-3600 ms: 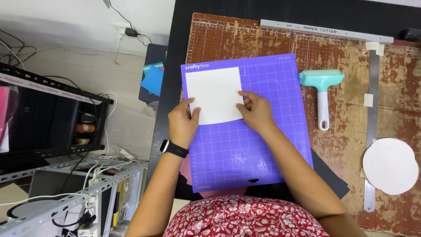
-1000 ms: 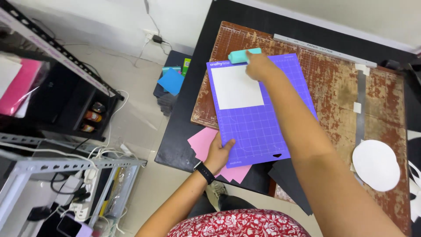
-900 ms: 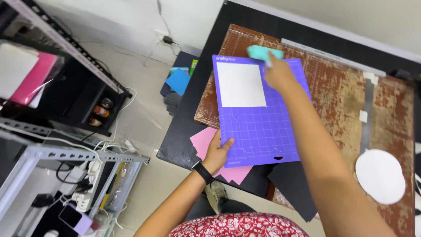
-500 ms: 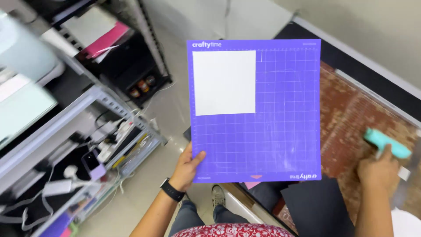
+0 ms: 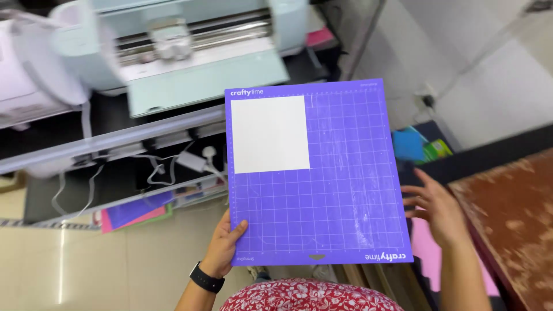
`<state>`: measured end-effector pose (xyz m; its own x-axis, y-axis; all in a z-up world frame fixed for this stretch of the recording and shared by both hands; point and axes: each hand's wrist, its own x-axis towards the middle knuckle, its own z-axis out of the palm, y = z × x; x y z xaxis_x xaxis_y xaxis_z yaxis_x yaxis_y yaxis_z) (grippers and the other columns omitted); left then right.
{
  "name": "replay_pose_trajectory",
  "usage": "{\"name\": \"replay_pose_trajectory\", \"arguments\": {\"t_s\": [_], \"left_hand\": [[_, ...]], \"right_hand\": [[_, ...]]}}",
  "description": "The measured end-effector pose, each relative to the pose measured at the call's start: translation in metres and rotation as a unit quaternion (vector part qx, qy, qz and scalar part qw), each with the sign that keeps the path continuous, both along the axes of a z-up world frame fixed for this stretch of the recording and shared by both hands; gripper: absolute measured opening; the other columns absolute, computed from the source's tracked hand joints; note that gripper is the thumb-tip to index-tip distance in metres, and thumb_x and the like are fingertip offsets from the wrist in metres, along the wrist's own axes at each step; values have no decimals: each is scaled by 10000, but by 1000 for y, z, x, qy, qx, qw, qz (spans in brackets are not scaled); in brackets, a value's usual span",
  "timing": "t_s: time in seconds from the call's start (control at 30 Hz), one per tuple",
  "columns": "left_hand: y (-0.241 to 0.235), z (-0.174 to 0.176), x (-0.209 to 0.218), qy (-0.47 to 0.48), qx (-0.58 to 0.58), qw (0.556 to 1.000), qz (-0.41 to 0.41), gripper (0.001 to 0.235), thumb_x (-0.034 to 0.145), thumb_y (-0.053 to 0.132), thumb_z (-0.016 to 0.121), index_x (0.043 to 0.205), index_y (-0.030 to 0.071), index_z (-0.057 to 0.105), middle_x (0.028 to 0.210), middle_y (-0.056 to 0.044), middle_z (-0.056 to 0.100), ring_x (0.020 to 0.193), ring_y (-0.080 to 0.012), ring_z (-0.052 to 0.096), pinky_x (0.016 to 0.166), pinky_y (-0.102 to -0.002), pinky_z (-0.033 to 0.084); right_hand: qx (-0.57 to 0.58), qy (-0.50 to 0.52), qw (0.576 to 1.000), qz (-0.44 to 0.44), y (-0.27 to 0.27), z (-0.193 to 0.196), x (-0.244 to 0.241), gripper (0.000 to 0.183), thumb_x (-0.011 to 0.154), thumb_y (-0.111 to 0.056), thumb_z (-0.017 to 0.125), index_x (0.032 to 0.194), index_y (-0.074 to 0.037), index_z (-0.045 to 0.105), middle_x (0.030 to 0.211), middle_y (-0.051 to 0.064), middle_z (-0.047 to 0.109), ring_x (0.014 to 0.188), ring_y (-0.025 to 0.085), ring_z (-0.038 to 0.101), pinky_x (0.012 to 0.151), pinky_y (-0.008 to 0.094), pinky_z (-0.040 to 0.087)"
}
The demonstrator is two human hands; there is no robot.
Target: Operating a craft cutting machine to cut shapes out of paper, including loading the mat and peeling the finished product.
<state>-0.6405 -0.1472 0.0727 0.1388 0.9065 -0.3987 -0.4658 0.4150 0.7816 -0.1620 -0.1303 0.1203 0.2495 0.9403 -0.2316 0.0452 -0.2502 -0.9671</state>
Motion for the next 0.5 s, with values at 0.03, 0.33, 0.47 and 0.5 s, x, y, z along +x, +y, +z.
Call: {"name": "replay_pose_trajectory", "arguments": {"t_s": [0.03,0.33,0.47,0.5], "left_hand": [[0,2,-19,0,3,1000,14,547,906,135,647,1439,79,536,1296,-178,706,1082,-295,699,962,-458,584],[43,50,-129,41,42,994,87,568,888,167,646,1431,40,536,1291,-177,697,1066,-292,701,936,-438,589],[76,60,-147,-3,66,992,110,328,969,126,607,1286,76,540,1006,-185,750,819,-271,774,666,-423,651],[82,64,-149,2,72,991,111,333,970,127,598,1292,69,540,1005,-188,749,816,-269,777,654,-416,651]], "right_hand": [[3,0,1000,14,16,6,-38,691,998,-346,450,1630,-78,370,1204,231,661,806,263,620,609,368,488],[3,-29,990,140,119,56,-212,773,860,-7,574,1589,-167,373,1640,53,418,1397,182,472,1140,344,392],[42,-1,986,161,152,63,-226,721,895,103,517,1576,-126,472,1455,152,570,1215,222,555,1084,415,446],[23,-4,987,156,158,69,-231,707,891,77,508,1558,-160,502,1458,136,578,1244,216,565,1112,410,435]]}}
